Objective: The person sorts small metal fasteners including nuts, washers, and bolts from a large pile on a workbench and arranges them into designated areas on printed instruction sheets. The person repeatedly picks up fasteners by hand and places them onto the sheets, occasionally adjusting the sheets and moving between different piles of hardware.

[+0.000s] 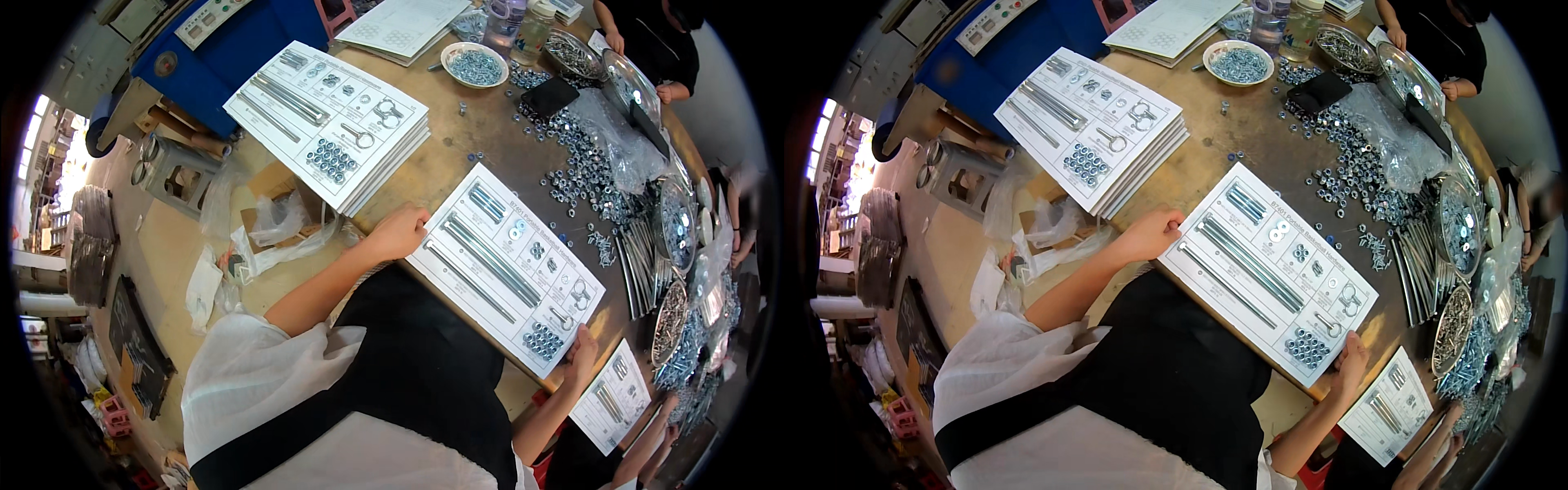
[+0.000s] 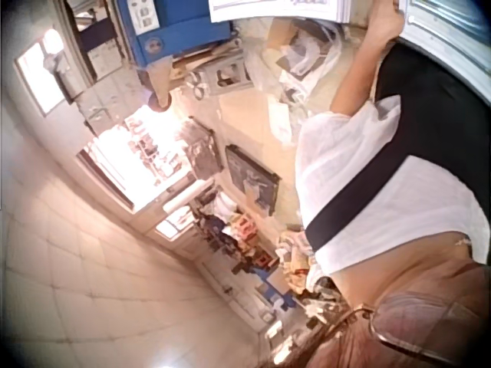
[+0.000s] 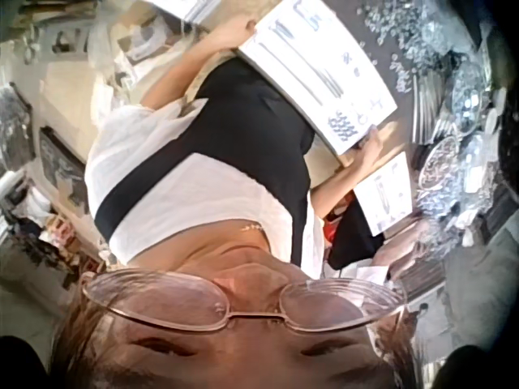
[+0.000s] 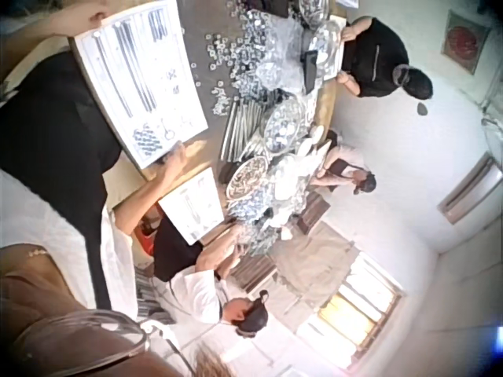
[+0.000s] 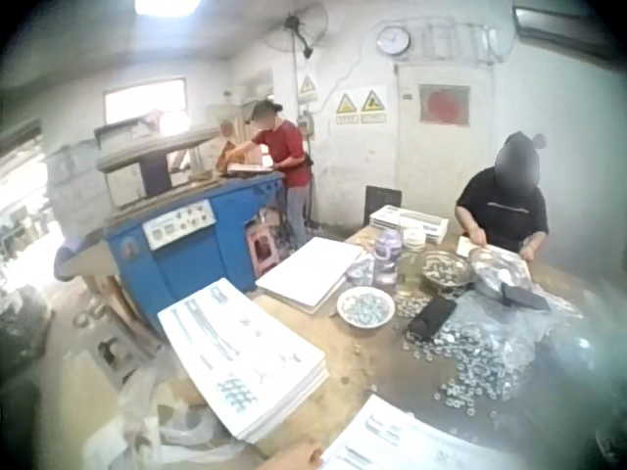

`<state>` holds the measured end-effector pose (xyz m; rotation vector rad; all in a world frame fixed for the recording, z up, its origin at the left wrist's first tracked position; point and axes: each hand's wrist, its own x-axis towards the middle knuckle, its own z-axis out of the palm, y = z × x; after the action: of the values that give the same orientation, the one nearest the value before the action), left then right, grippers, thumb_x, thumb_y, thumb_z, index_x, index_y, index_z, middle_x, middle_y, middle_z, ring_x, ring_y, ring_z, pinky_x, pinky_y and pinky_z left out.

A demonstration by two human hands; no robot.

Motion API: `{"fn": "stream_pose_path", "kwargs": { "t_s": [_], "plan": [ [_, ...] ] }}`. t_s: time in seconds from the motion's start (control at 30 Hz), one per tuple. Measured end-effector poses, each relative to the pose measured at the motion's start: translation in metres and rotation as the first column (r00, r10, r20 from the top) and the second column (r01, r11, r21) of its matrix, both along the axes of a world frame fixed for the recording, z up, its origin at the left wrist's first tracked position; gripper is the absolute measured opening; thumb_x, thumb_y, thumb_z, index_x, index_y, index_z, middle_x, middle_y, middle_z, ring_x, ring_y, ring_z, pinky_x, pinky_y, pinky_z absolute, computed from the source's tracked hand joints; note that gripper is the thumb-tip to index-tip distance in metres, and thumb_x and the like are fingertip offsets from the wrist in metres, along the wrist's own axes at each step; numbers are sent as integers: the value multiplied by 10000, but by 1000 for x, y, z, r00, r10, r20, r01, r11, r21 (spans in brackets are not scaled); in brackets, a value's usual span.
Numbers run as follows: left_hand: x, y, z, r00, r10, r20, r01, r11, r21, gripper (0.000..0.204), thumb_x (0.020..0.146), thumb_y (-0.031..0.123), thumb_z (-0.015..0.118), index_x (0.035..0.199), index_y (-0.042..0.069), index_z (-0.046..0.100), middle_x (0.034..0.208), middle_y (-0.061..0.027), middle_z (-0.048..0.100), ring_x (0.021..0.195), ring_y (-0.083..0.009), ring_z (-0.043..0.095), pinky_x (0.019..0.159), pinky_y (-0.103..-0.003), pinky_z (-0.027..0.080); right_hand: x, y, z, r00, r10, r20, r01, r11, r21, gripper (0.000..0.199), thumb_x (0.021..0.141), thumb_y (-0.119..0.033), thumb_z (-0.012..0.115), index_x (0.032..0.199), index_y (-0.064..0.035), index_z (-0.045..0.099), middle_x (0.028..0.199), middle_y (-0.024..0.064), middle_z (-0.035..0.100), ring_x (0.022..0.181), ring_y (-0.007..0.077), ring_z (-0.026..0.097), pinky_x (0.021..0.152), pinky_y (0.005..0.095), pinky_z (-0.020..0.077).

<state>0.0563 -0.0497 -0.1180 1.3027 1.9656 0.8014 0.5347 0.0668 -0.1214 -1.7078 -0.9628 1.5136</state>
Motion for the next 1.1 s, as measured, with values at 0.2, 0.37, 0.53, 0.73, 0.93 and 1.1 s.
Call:
{"fn": "stream_pose_path", "kwargs": {
  "t_s": [0.2,0.37,0.53,0.73,0.93,1.1],
  "plan": [
    [8,-16,27,986,26,166,-22,999,-31,172,891,67,631,1041,-16,638,949,-152,614,832,-268,622,741,-376,492,9,3,18,999,-7,-32,9,998,59,200,1009,-206,569,896,-71,664,623,-78,573,409,-7,354,354,198,198],
    [-2,-38,81,923,40,384,-50,999,17,196,901,86,637,1074,-6,647,933,-117,609,836,-221,623,745,-341,493,-3,25,85,997,63,47,-69,989,131,234,1003,-217,604,831,-72,669,527,-134,411,387,-18,233,369,209,128],
    [-38,-50,142,897,176,406,-202,979,24,196,917,77,624,1092,-4,662,910,-38,646,866,-129,602,789,-282,489,-65,53,141,969,242,-47,-229,954,193,206,1007,-209,591,880,-58,652,549,-133,443,398,-32,274,363,181,167],
    [-126,-53,171,884,382,269,-406,913,38,238,948,103,556,1141,46,683,978,-2,672,895,-103,592,794,-273,468,-177,82,141,898,417,-142,-394,905,163,138,983,-194,613,909,-84,652,578,-150,379,440,-27,253,394,187,151],
    [-277,-48,135,876,473,95,-482,852,205,280,973,145,566,1189,19,691,1017,-17,696,895,-109,603,770,-256,465,-314,56,103,791,535,-297,-494,845,207,156,953,-172,650,986,-28,701,601,-133,388,472,-9,289,420,205,184],
    [-369,-64,136,852,524,12,-522,846,105,314,972,127,498,1186,37,709,1023,-44,720,900,-121,634,768,-247,467,-397,16,85,712,551,-435,-553,822,136,161,958,-162,661,921,-11,702,594,-111,403,472,14,294,434,226,185]
  ]
}}
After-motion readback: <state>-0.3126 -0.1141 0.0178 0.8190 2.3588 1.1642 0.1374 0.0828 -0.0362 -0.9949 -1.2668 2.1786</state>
